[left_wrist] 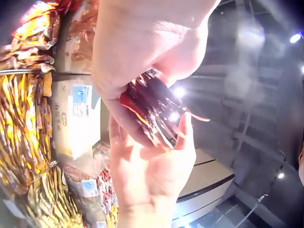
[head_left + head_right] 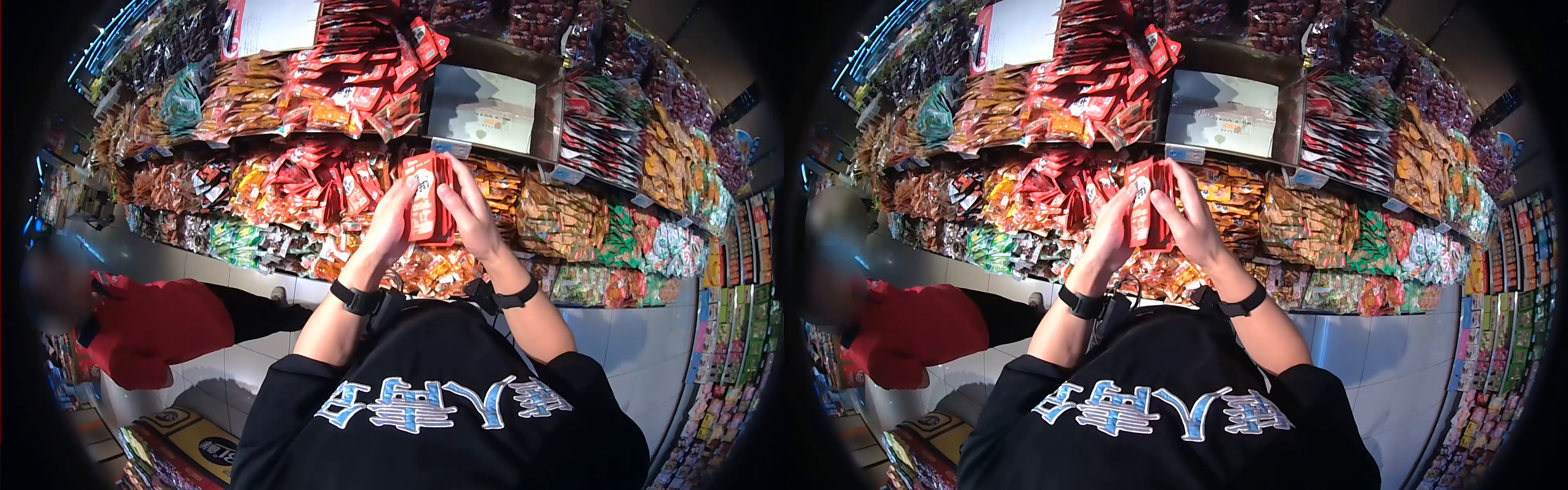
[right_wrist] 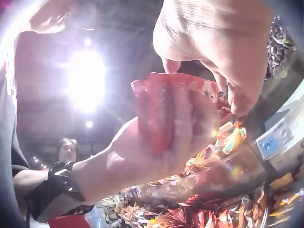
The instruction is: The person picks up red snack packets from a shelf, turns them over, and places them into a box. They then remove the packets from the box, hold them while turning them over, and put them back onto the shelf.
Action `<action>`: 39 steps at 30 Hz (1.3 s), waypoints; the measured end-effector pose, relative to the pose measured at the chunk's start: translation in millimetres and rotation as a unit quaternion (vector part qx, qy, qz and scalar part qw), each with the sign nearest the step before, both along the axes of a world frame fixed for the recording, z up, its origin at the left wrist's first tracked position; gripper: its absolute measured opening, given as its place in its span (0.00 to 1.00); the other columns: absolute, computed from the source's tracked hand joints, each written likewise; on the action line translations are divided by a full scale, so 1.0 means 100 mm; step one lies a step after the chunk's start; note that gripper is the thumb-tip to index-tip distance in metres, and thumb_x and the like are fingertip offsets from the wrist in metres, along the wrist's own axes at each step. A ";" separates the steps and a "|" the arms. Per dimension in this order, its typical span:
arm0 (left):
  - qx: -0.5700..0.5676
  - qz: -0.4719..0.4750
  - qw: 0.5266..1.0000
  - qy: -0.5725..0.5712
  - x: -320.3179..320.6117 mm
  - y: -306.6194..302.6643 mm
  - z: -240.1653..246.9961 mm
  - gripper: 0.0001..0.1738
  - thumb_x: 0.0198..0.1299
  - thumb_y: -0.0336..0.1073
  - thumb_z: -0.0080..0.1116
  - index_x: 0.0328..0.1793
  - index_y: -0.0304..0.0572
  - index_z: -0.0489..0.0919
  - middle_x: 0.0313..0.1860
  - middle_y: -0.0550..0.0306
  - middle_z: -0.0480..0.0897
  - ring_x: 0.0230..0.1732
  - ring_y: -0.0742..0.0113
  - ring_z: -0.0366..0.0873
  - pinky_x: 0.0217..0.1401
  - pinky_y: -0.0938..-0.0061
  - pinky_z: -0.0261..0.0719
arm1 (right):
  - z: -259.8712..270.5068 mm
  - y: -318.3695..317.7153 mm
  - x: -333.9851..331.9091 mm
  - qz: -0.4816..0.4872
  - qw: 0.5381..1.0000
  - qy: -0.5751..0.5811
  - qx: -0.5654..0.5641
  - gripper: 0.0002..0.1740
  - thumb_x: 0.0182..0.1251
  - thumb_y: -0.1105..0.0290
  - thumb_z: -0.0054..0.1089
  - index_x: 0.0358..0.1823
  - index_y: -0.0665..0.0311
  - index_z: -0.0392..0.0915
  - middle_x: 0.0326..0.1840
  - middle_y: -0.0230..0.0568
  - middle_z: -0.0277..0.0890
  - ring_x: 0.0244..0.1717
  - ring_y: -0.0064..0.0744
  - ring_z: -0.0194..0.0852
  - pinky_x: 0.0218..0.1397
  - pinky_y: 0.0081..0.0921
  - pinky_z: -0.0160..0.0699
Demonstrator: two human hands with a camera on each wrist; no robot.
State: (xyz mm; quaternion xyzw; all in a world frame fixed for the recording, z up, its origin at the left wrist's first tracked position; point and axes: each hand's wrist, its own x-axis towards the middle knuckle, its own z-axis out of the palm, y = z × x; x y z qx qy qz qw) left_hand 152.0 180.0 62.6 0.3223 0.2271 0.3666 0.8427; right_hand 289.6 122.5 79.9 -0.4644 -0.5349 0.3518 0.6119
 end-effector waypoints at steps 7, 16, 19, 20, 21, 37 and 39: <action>-0.121 -0.053 0.991 -0.011 0.54 -0.35 -0.06 0.22 0.71 0.50 0.46 0.61 0.42 0.73 0.49 0.55 0.82 0.46 0.65 0.83 0.50 0.69 0.83 | 0.01 -0.14 0.51 0.018 0.999 0.013 0.025 0.21 0.62 0.67 0.62 0.54 0.69 0.70 0.52 0.42 0.74 0.56 0.28 0.71 0.63 0.27 0.66; 0.055 0.122 0.989 0.059 1.20 -0.52 -0.11 0.20 0.72 0.41 0.45 0.66 0.42 0.68 0.53 0.54 0.79 0.50 0.65 0.81 0.52 0.68 0.83 | -0.09 -0.32 1.22 0.028 0.997 0.021 -0.068 0.39 0.64 0.60 0.67 0.70 0.70 0.58 0.62 0.50 0.72 0.62 0.38 0.72 0.66 0.32 0.67; 0.085 0.190 0.974 0.088 1.30 -0.61 -0.22 0.19 0.73 0.37 0.46 0.67 0.44 0.65 0.56 0.57 0.77 0.56 0.68 0.77 0.59 0.71 0.77 | -0.14 -0.37 1.16 0.088 0.992 -0.043 -0.076 0.36 0.63 0.62 0.67 0.65 0.71 0.61 0.58 0.52 0.74 0.57 0.41 0.76 0.61 0.34 0.72; 0.064 0.200 0.976 0.053 1.33 -0.64 -0.24 0.19 0.74 0.38 0.44 0.67 0.45 0.64 0.58 0.57 0.75 0.58 0.67 0.75 0.62 0.71 0.76 | -0.11 -0.38 1.17 0.084 0.990 -0.077 -0.079 0.34 0.63 0.63 0.66 0.64 0.72 0.61 0.57 0.54 0.74 0.57 0.44 0.76 0.60 0.36 0.72; 0.060 0.210 0.975 0.040 1.35 -0.65 -0.23 0.20 0.75 0.39 0.41 0.69 0.46 0.62 0.61 0.55 0.73 0.61 0.65 0.73 0.65 0.67 0.73 | -0.07 -0.37 1.17 0.077 0.988 -0.110 -0.081 0.33 0.63 0.64 0.65 0.63 0.72 0.61 0.56 0.56 0.74 0.56 0.47 0.76 0.60 0.37 0.72; 0.253 -0.040 0.935 0.245 0.67 0.09 -0.39 0.26 0.71 0.42 0.53 0.69 0.37 0.65 0.63 0.45 0.72 0.64 0.59 0.71 0.66 0.66 0.70 | 0.14 1.02 1.46 -0.100 0.913 -0.392 -0.049 0.27 0.52 0.67 0.64 0.56 0.61 0.70 0.40 0.53 0.82 0.41 0.56 0.81 0.44 0.42 0.80; 0.271 -0.067 0.929 0.242 0.50 0.22 -0.40 0.25 0.71 0.42 0.52 0.68 0.36 0.66 0.61 0.46 0.74 0.63 0.60 0.72 0.65 0.68 0.70 | 0.13 1.28 1.41 -0.065 0.849 -0.513 -0.109 0.29 0.53 0.70 0.64 0.58 0.63 0.69 0.43 0.55 0.80 0.46 0.55 0.80 0.49 0.41 0.77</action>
